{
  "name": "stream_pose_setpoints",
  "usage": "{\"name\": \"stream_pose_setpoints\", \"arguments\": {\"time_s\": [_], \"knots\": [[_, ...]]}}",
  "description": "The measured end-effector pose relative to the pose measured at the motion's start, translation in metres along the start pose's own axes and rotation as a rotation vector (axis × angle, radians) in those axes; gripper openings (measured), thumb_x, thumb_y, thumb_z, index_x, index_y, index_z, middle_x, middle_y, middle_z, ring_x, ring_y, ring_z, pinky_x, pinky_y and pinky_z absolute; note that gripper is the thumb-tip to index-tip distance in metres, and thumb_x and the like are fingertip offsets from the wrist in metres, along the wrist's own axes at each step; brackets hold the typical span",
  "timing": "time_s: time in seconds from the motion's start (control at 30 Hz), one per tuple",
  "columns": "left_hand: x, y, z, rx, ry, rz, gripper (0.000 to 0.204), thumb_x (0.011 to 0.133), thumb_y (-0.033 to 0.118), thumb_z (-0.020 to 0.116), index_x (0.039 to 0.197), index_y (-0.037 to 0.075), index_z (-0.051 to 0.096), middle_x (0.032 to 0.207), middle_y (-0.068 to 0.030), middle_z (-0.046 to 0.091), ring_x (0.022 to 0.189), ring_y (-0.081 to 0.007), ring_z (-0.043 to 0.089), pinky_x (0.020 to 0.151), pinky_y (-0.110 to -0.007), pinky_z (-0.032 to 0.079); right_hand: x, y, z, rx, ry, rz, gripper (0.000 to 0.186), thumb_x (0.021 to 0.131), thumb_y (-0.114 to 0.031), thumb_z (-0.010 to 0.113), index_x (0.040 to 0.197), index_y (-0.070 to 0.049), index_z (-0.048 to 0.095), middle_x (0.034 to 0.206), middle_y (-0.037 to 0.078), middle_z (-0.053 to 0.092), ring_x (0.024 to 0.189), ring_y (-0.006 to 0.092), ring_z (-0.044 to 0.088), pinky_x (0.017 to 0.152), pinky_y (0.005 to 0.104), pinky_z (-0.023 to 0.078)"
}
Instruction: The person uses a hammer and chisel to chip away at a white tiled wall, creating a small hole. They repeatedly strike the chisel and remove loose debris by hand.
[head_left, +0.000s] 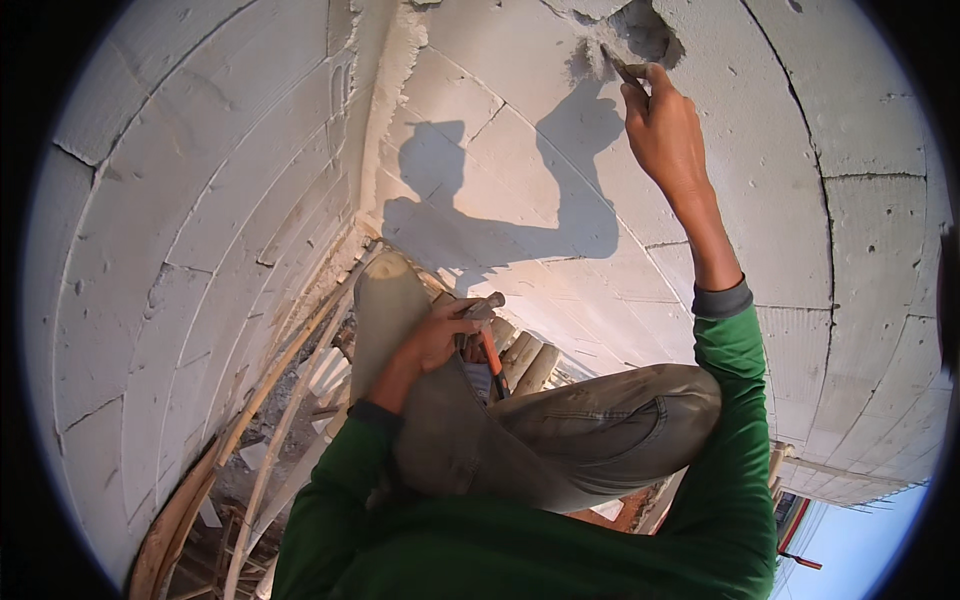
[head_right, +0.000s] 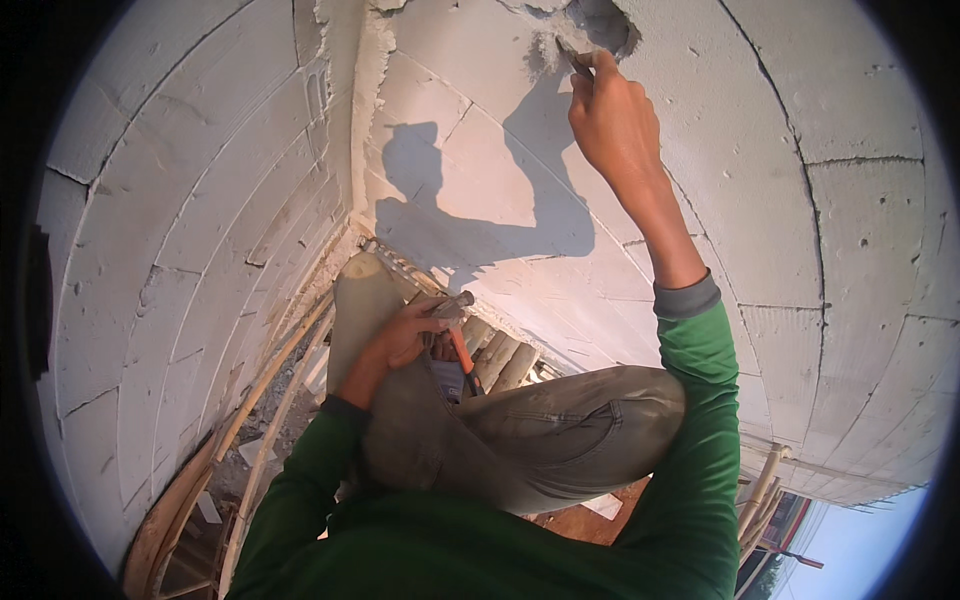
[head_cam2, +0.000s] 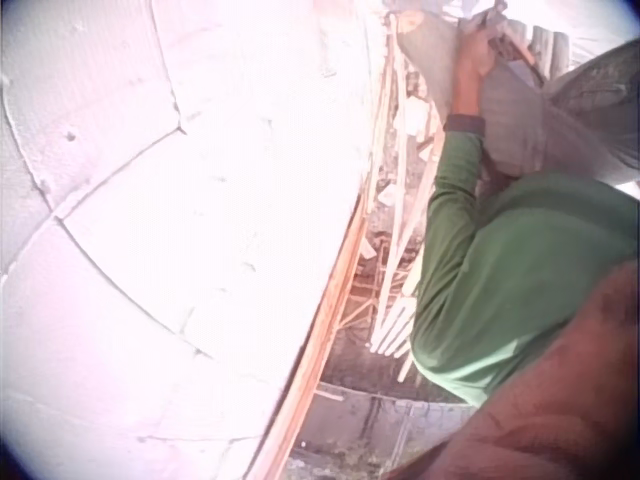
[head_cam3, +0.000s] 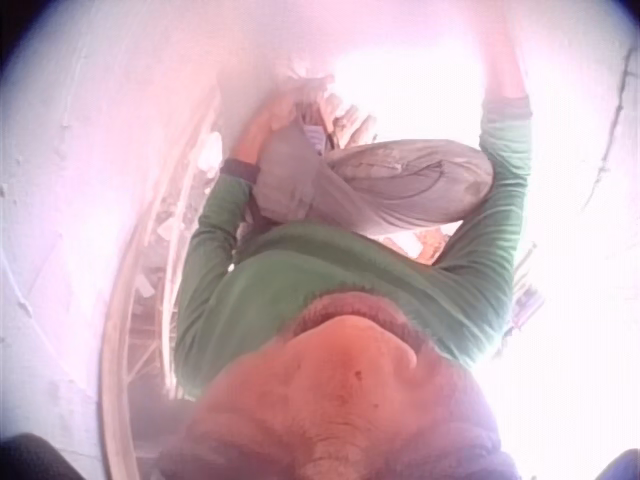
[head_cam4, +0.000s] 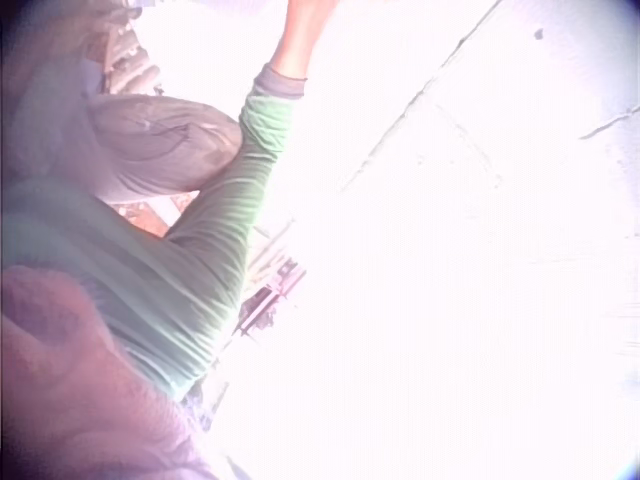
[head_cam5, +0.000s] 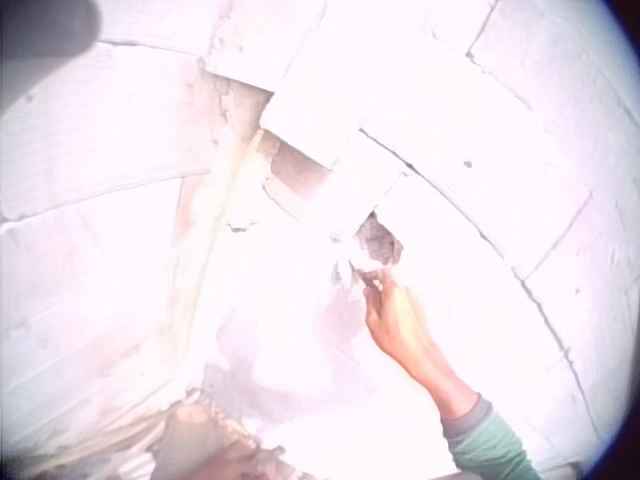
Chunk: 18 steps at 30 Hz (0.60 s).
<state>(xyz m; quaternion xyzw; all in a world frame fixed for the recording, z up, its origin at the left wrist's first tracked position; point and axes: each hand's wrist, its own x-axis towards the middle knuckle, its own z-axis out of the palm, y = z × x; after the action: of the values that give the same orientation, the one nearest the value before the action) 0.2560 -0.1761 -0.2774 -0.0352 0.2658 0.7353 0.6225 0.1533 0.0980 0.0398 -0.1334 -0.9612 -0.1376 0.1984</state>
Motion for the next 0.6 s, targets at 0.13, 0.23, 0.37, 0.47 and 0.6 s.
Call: {"name": "stream_pose_setpoints", "arguments": {"time_s": [0.13,0.23,0.37,0.47,0.6], "knots": [[-0.001,-0.001,0.001,0.040,0.002,0.001,0.053,0.093,-0.004,0.060,0.145,-0.008,0.047,0.119,-0.0125,0.065,0.096,-0.0180,0.065,0.084,-0.032,0.056,0.003,-0.001,-0.013,-0.016,-0.008,0.063,0.028,0.094,-0.007,0.057,0.117,0.007,0.062,0.077,0.029,0.071,0.074,0.0464,0.073,0.064,0.0526,0.058],[0.003,0.000,0.001,0.025,-0.031,-0.016,0.052,0.094,-0.004,0.060,0.144,-0.008,0.048,0.121,-0.0130,0.064,0.099,-0.0183,0.064,0.085,-0.031,0.056,-0.001,0.000,0.020,0.128,0.003,0.043,0.030,0.092,-0.004,0.058,0.117,0.012,0.060,0.072,0.031,0.068,0.068,0.0481,0.071,0.063,0.0545,0.058],[0.010,0.010,0.001,0.023,-0.043,0.000,0.053,0.094,-0.004,0.061,0.145,-0.007,0.048,0.122,-0.0128,0.064,0.099,-0.0178,0.064,0.084,-0.031,0.055,-0.001,-0.013,-0.010,0.136,-0.022,0.023,0.033,0.090,-0.002,0.060,0.118,0.015,0.060,0.069,0.033,0.066,0.064,0.0458,0.072,0.059,0.0506,0.058],[0.010,0.011,0.003,0.047,-0.029,-0.010,0.053,0.095,-0.002,0.061,0.146,-0.007,0.047,0.123,-0.0126,0.064,0.100,-0.0173,0.063,0.085,-0.031,0.055,-0.009,-0.003,0.004,-0.037,-0.066,0.054,0.034,0.089,-0.002,0.060,0.119,0.015,0.060,0.069,0.033,0.067,0.064,0.0432,0.073,0.057,0.0488,0.058],[0.001,0.016,0.009,0.044,0.004,0.037,0.054,0.095,-0.002,0.060,0.147,-0.007,0.045,0.119,-0.0123,0.066,0.090,-0.0150,0.065,0.081,-0.032,0.055,-0.006,-0.023,-0.005,0.147,-0.081,0.050,0.029,0.096,-0.006,0.058,0.115,0.015,0.060,0.066,0.030,0.067,0.061,0.0407,0.072,0.053,0.0455,0.058]]}}
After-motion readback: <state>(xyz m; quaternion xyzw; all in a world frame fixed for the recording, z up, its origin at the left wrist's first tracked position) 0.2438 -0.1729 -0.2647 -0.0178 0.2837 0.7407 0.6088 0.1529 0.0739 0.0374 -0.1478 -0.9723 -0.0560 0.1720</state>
